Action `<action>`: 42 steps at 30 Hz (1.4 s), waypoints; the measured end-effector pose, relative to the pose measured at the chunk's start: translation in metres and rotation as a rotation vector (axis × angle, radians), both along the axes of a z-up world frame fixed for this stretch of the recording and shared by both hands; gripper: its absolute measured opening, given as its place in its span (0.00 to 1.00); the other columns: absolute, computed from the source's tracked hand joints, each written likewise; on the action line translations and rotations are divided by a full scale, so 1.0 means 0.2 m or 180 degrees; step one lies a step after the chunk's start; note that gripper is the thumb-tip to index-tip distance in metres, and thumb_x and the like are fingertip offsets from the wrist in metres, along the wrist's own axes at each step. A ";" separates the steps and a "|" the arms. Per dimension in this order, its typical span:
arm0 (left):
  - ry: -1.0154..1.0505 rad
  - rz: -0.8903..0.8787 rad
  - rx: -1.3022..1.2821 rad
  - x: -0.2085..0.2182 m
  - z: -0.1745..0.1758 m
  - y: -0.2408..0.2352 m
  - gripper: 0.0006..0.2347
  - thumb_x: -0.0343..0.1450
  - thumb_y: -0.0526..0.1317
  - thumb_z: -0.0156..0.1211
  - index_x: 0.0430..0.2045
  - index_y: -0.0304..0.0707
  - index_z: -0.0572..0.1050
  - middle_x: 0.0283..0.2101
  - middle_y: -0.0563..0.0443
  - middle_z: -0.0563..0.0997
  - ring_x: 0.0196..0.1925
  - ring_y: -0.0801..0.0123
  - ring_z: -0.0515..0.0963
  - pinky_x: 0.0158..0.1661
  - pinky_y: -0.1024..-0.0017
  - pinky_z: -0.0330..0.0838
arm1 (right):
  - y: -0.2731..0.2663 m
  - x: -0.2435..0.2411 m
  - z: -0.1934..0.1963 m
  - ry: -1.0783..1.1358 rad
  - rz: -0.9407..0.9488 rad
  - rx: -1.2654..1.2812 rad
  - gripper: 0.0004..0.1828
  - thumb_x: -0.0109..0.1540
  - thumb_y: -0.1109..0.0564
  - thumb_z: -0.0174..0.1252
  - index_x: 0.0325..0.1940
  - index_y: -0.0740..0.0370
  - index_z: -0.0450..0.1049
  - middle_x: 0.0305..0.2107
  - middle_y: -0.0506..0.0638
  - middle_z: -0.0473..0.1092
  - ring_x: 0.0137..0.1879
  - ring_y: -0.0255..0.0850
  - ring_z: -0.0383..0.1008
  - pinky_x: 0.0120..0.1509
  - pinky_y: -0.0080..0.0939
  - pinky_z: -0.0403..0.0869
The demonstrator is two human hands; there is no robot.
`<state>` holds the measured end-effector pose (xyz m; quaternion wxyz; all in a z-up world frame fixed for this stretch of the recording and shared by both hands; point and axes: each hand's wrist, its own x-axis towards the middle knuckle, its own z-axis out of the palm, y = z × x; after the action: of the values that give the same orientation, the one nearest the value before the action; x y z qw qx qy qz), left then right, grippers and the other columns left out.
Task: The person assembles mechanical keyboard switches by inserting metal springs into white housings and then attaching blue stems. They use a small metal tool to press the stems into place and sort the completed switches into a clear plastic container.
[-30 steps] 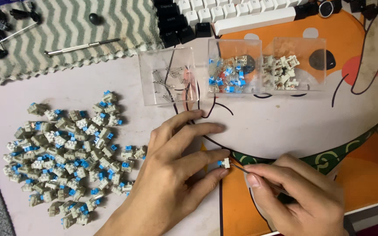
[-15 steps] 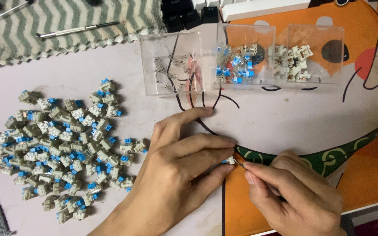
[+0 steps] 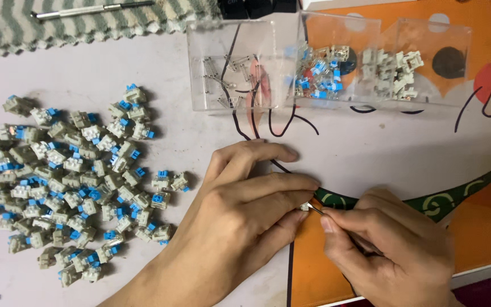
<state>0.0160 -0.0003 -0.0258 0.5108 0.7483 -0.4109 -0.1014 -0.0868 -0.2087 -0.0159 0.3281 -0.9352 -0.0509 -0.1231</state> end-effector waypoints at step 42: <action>-0.0130 -0.0084 -0.0059 0.01 0.00 0.02 0.08 0.84 0.34 0.60 0.47 0.28 0.85 0.58 0.53 0.87 0.71 0.48 0.75 0.70 0.51 0.63 | -0.15 -0.05 0.01 0.1547 -0.0582 -0.0203 0.07 0.63 0.50 0.74 0.31 0.50 0.85 0.14 0.42 0.58 0.23 0.34 0.54 0.30 0.39 0.62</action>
<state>0.0181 0.0043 -0.0264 0.5079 0.7399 -0.4321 -0.0890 -0.0964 -0.2391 -0.0146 0.2885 -0.9479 0.1103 0.0777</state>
